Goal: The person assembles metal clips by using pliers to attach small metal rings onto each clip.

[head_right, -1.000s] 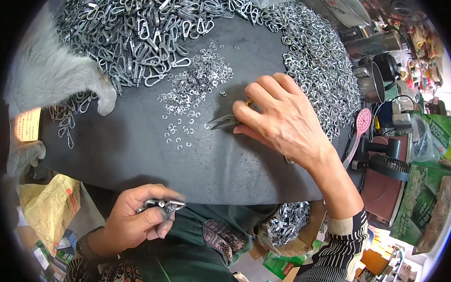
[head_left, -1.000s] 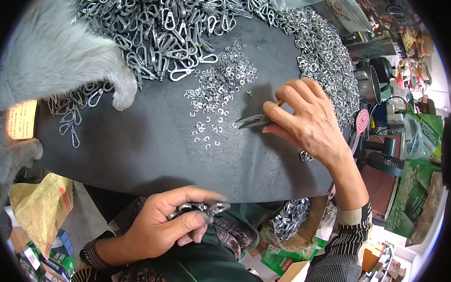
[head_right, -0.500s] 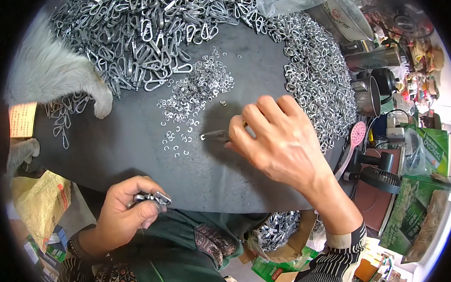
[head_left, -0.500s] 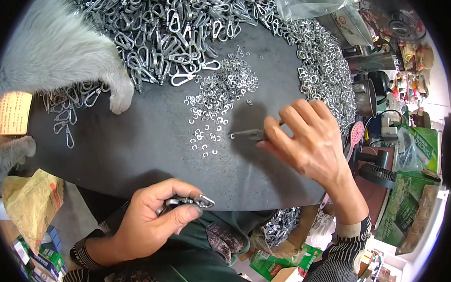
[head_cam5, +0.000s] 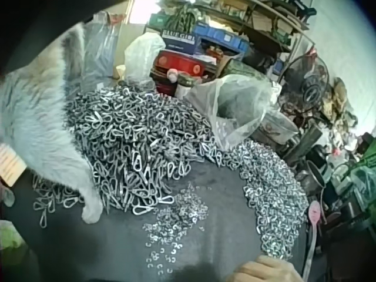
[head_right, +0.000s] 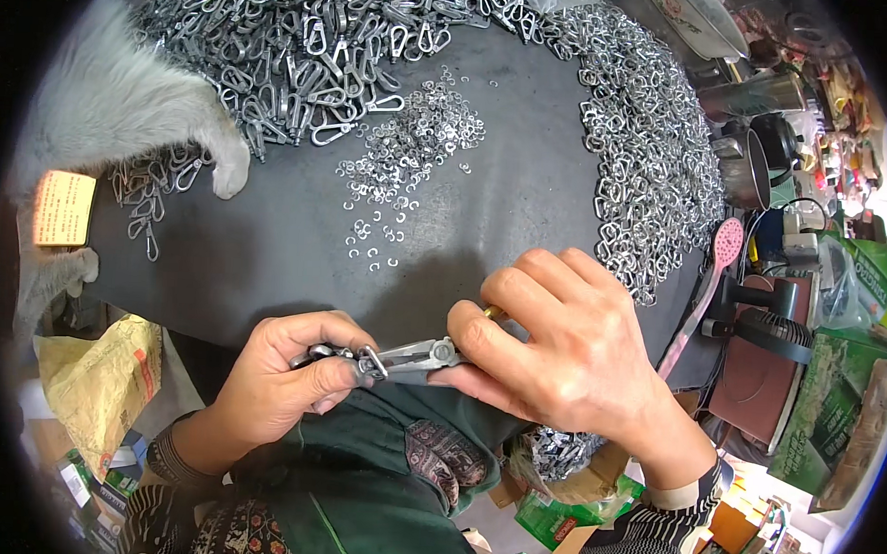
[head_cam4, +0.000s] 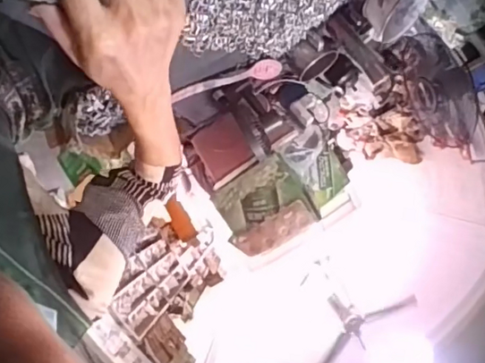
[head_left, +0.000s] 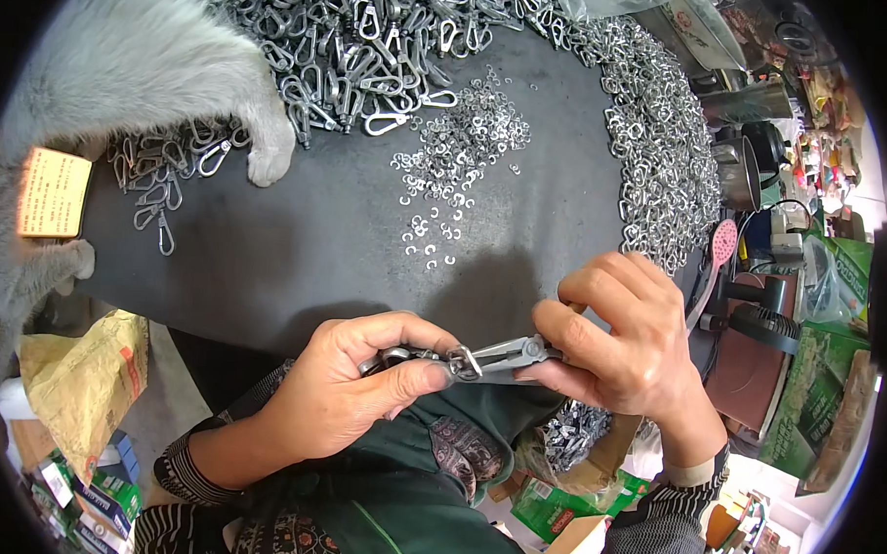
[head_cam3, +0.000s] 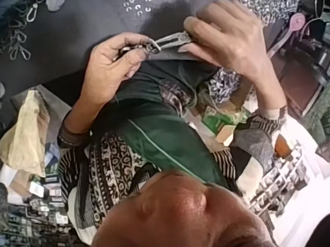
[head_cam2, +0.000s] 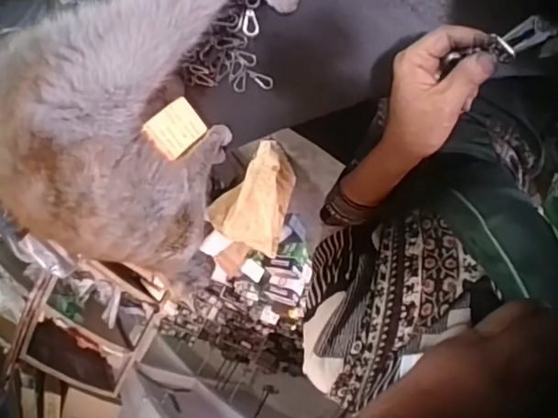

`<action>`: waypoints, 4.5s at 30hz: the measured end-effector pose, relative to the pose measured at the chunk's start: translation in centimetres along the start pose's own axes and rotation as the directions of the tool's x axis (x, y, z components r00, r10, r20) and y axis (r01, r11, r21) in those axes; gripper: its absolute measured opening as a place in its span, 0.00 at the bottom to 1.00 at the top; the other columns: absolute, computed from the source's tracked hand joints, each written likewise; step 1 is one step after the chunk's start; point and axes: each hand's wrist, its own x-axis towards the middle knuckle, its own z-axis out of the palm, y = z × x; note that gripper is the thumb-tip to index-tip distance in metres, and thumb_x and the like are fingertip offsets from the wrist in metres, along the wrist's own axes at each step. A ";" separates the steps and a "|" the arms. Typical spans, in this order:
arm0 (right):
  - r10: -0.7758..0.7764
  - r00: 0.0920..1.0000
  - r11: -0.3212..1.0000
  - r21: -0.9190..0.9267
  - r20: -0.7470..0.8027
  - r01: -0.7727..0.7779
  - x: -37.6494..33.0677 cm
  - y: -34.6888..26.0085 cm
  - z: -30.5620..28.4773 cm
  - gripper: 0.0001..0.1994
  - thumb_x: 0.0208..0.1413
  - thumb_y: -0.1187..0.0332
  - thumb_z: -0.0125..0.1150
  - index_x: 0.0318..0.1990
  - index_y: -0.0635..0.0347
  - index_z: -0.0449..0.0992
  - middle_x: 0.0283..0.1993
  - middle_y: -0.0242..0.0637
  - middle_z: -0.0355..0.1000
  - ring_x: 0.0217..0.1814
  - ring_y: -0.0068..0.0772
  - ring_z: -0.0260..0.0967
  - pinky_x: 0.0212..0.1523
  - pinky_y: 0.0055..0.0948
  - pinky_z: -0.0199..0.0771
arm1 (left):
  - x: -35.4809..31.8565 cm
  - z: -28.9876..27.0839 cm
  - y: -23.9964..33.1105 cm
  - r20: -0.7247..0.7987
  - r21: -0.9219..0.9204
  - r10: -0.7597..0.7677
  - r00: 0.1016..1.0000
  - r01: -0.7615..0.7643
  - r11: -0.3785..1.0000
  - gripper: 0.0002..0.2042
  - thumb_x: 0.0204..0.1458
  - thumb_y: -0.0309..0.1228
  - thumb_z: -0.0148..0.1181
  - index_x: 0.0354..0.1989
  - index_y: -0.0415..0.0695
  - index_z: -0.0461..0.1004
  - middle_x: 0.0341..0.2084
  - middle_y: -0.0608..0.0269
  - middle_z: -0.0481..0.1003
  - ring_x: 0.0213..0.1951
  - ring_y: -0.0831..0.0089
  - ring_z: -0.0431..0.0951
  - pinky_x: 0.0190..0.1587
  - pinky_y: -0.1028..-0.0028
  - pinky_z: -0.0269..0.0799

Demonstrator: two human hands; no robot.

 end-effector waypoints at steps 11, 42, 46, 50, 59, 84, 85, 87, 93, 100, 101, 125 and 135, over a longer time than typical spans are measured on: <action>0.135 0.990 0.990 0.030 0.031 -0.136 -4.1 -5.1 0.8 0.15 0.47 0.57 0.69 0.35 0.58 0.76 0.31 0.34 0.69 0.30 0.33 0.67 0.29 0.32 0.66 | -2.8 0.3 -0.7 0.040 0.289 -0.005 0.999 -0.007 0.957 0.04 0.54 0.22 0.61 0.36 0.37 0.78 0.29 0.72 0.74 0.29 0.88 0.67 0.33 0.82 0.64; 0.683 0.689 0.085 0.911 0.241 -0.403 -3.8 -8.0 7.1 0.05 0.61 0.73 0.63 0.37 0.64 0.74 0.30 0.25 0.69 0.33 0.11 0.61 0.32 0.18 0.63 | -2.8 0.6 -1.7 0.035 0.066 -0.012 0.999 0.010 0.998 0.14 0.66 0.26 0.49 0.57 0.35 0.69 0.39 0.55 0.76 0.28 0.83 0.72 0.26 0.85 0.64; 0.723 0.665 0.093 0.928 0.186 -0.361 -3.2 -8.4 7.4 0.04 0.61 0.73 0.63 0.37 0.63 0.74 0.30 0.23 0.69 0.33 0.10 0.60 0.32 0.16 0.62 | -2.3 1.0 -1.8 0.010 0.014 0.023 1.000 -0.024 1.000 0.14 0.65 0.26 0.49 0.57 0.35 0.67 0.38 0.56 0.76 0.28 0.83 0.72 0.27 0.85 0.66; 0.736 0.659 0.159 0.907 0.155 -0.391 -2.7 -8.6 7.3 0.04 0.59 0.74 0.64 0.36 0.63 0.75 0.29 0.26 0.70 0.31 0.13 0.63 0.31 0.19 0.63 | -2.5 1.2 -2.0 -0.017 -0.058 0.029 0.999 -0.030 0.998 0.16 0.64 0.24 0.51 0.60 0.38 0.69 0.37 0.66 0.76 0.29 0.86 0.70 0.32 0.83 0.69; 0.577 0.804 0.389 0.816 0.147 -0.428 -2.2 -7.0 6.3 0.04 0.54 0.76 0.65 0.36 0.65 0.76 0.29 0.36 0.72 0.29 0.25 0.69 0.31 0.25 0.68 | -2.2 1.0 -2.7 0.011 0.152 0.109 0.994 -0.110 0.982 0.16 0.65 0.27 0.53 0.60 0.37 0.68 0.36 0.69 0.74 0.30 0.88 0.68 0.35 0.83 0.68; 0.342 0.939 0.866 -0.376 -0.036 -0.330 3.8 -0.4 3.8 0.16 0.46 0.63 0.71 0.42 0.53 0.76 0.38 0.36 0.66 0.41 0.40 0.65 0.42 0.38 0.62 | -2.4 -1.5 0.5 0.068 -0.026 0.092 0.993 -0.091 0.996 0.10 0.63 0.25 0.52 0.51 0.36 0.72 0.39 0.61 0.76 0.36 0.81 0.72 0.41 0.81 0.69; 0.329 0.943 0.866 -0.385 -0.045 -0.320 3.9 -0.3 3.9 0.15 0.45 0.62 0.71 0.40 0.54 0.75 0.35 0.35 0.64 0.40 0.37 0.63 0.40 0.37 0.60 | -2.3 -1.6 0.6 0.044 0.080 0.174 0.984 -0.177 0.981 0.09 0.62 0.25 0.54 0.48 0.36 0.74 0.36 0.61 0.76 0.35 0.80 0.72 0.40 0.81 0.68; 0.312 0.949 0.865 -0.397 -0.053 -0.307 4.0 -0.3 3.9 0.15 0.44 0.61 0.71 0.38 0.55 0.75 0.33 0.33 0.61 0.38 0.35 0.62 0.39 0.36 0.58 | -2.3 -2.0 0.7 0.026 0.151 0.199 0.980 -0.200 0.968 0.08 0.61 0.25 0.55 0.46 0.36 0.76 0.37 0.62 0.76 0.35 0.80 0.72 0.41 0.81 0.67; 0.330 0.944 0.868 -0.394 -0.001 -0.303 4.3 -0.4 3.6 0.15 0.45 0.60 0.71 0.38 0.55 0.76 0.32 0.33 0.62 0.38 0.34 0.61 0.38 0.35 0.57 | -2.3 -2.5 1.5 -0.042 0.274 0.237 0.971 -0.217 0.937 0.07 0.59 0.22 0.56 0.43 0.36 0.77 0.35 0.64 0.75 0.29 0.84 0.69 0.32 0.83 0.63; 0.328 0.944 0.876 -0.385 0.037 -0.290 4.5 -0.2 3.2 0.14 0.46 0.63 0.71 0.39 0.54 0.76 0.32 0.34 0.63 0.37 0.36 0.63 0.37 0.36 0.60 | -2.2 -2.6 0.9 -0.121 0.050 0.052 0.991 -0.046 0.998 0.09 0.60 0.27 0.60 0.47 0.38 0.76 0.27 0.77 0.74 0.24 0.94 0.65 0.28 0.88 0.60; 0.313 0.949 0.881 -0.385 0.038 -0.275 4.5 -0.1 3.1 0.14 0.45 0.63 0.71 0.39 0.54 0.76 0.32 0.33 0.63 0.36 0.36 0.63 0.37 0.36 0.60 | -2.1 -2.7 1.0 -0.108 0.063 0.041 0.993 -0.034 0.997 0.10 0.60 0.27 0.60 0.47 0.38 0.76 0.26 0.77 0.74 0.24 0.94 0.65 0.27 0.87 0.60; -0.014 0.995 0.990 -0.139 0.098 0.028 1.1 -2.3 -1.8 0.20 0.41 0.51 0.70 0.32 0.57 0.75 0.28 0.33 0.67 0.29 0.36 0.68 0.27 0.34 0.66 | -2.2 0.6 0.3 -0.065 -0.056 -0.068 0.996 0.064 0.996 0.07 0.62 0.26 0.57 0.45 0.37 0.76 0.28 0.71 0.71 0.26 0.86 0.64 0.26 0.84 0.58; 0.213 0.963 0.973 0.050 0.167 -0.224 -4.5 -5.6 -0.6 0.15 0.43 0.63 0.70 0.35 0.57 0.72 0.31 0.33 0.63 0.35 0.34 0.66 0.34 0.32 0.62 | -4.6 0.8 -3.5 0.042 -0.099 -0.255 0.966 0.258 0.961 0.11 0.59 0.23 0.54 0.49 0.35 0.73 0.33 0.65 0.73 0.26 0.81 0.65 0.27 0.81 0.59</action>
